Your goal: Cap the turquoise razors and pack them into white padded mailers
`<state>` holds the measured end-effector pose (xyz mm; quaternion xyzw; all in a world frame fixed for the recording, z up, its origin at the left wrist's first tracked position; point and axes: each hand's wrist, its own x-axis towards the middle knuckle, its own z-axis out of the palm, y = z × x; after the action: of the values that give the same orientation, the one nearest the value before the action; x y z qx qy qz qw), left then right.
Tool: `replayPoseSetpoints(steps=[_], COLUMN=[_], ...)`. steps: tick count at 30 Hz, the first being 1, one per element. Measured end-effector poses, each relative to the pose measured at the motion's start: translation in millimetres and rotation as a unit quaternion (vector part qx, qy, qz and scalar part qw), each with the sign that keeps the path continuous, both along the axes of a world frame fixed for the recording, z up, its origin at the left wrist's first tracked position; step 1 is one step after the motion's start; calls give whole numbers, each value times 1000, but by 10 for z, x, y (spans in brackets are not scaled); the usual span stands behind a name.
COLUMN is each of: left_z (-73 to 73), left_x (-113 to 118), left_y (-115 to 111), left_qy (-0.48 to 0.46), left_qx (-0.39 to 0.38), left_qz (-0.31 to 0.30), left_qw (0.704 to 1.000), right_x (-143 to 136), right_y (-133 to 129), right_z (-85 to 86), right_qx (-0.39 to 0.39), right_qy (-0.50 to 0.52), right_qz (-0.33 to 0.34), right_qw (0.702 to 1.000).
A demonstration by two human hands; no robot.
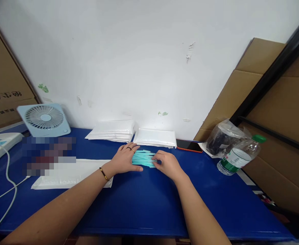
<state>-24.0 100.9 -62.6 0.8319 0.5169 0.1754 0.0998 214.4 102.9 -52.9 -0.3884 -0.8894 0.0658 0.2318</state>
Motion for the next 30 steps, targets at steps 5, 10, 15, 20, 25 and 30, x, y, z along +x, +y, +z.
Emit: replayPoseSetpoints(steps=[5, 10, 15, 20, 25, 30], left_z=[-77, -77, -129, -26, 243, 260], left_x=[38, 161, 268, 356, 503, 735], left_y=[77, 59, -3, -45, -182, -556], left_qy=[69, 80, 90, 69, -111, -387], left_qx=[-46, -9, 15, 10, -16, -83], left_qz=[-17, -86, -98, -55, -32, 44], left_qw=[996, 993, 991, 996, 993, 917], right_x=[-45, -241, -366, -431, -443, -518], right_y=[55, 50, -17, -51, -196, -624], right_z=[-87, -125, -104, 103, 946, 1525], right_qx=[-58, -67, -46, -10, 52, 87], right_qy=[-15, -74, -177, -273, -293, -190], right_qz=[-18, -9, -44, -34, -46, -25], right_qw=[998, 995, 982, 961, 954, 978])
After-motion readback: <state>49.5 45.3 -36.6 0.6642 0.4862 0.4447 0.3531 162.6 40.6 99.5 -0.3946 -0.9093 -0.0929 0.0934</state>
